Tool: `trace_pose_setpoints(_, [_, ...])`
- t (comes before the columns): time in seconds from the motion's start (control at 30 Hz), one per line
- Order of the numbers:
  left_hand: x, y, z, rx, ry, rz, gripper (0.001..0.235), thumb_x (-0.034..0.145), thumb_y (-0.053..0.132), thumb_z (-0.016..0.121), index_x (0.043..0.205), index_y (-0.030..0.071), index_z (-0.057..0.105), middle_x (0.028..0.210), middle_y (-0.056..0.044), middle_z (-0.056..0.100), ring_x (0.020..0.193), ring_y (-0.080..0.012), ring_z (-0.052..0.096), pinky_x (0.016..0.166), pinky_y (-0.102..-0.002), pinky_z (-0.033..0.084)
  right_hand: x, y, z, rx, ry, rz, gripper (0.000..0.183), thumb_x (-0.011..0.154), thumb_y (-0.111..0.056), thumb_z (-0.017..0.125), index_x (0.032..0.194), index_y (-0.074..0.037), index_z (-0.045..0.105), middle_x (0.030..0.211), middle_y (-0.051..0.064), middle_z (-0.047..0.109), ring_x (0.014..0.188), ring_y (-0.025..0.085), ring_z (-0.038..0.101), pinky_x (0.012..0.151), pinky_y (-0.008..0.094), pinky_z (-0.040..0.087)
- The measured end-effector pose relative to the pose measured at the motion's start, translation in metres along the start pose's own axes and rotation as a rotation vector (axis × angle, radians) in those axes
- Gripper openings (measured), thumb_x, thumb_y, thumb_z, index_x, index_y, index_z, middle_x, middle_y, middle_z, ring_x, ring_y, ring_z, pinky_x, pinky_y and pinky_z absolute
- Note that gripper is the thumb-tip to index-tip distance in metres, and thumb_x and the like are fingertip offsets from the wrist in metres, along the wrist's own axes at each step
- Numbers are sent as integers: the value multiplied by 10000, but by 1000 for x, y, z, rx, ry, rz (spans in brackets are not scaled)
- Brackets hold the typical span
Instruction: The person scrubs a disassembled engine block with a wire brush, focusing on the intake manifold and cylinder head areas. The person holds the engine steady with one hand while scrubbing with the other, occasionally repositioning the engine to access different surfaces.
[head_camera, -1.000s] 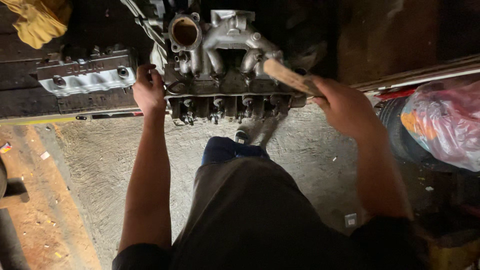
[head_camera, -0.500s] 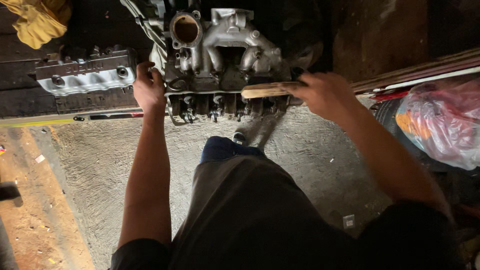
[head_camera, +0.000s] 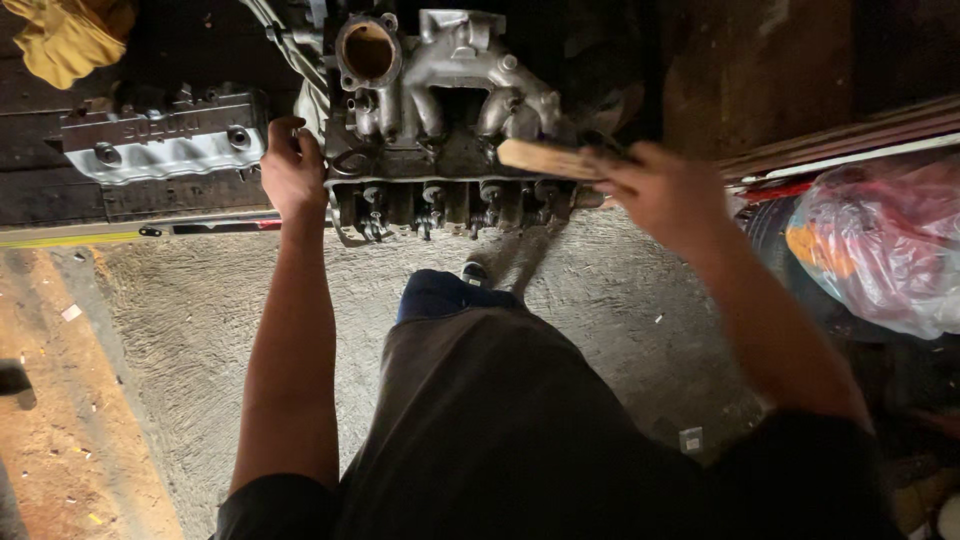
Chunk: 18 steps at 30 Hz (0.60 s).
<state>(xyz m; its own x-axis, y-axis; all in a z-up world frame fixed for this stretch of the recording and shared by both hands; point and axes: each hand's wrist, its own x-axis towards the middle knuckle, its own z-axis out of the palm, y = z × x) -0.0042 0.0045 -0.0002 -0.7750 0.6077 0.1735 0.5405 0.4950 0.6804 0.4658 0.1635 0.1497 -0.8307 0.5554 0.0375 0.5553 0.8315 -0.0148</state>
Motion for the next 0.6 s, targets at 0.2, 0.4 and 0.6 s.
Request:
trace_pose_setpoints(0.2, [-5, 5, -4, -62, 34, 70, 243, 1008, 252, 549, 1173, 123, 672, 772, -96, 760, 678, -274, 750, 656, -423, 565, -13, 10, 0, -6, -109, 41, 484, 1026, -384, 664, 1506, -400, 606, 784, 36, 638, 524, 138, 565, 434, 243, 510])
trace_pose_setpoints(0.4, [-1, 4, -2, -16, -2, -6, 237, 1006, 255, 550, 1172, 140, 676, 735, -88, 747, 655, -267, 740, 647, -417, 558, -29, 18, -18, 177, 70, 170, 466, 1039, -411, 678, 1497, -359, 614, 844, 21, 665, 588, 141, 577, 516, 295, 510])
trace_pose_setpoints(0.6, [-2, -2, 1, 9, 26, 14, 223, 1010, 248, 561, 1156, 146, 694, 730, -111, 735, 652, -284, 726, 636, -430, 549, -6, -5, 20, 101, 116, -5, 318, 1027, -449, 688, 1280, -262, 730, 880, 8, 706, 555, 112, 581, 469, 278, 501])
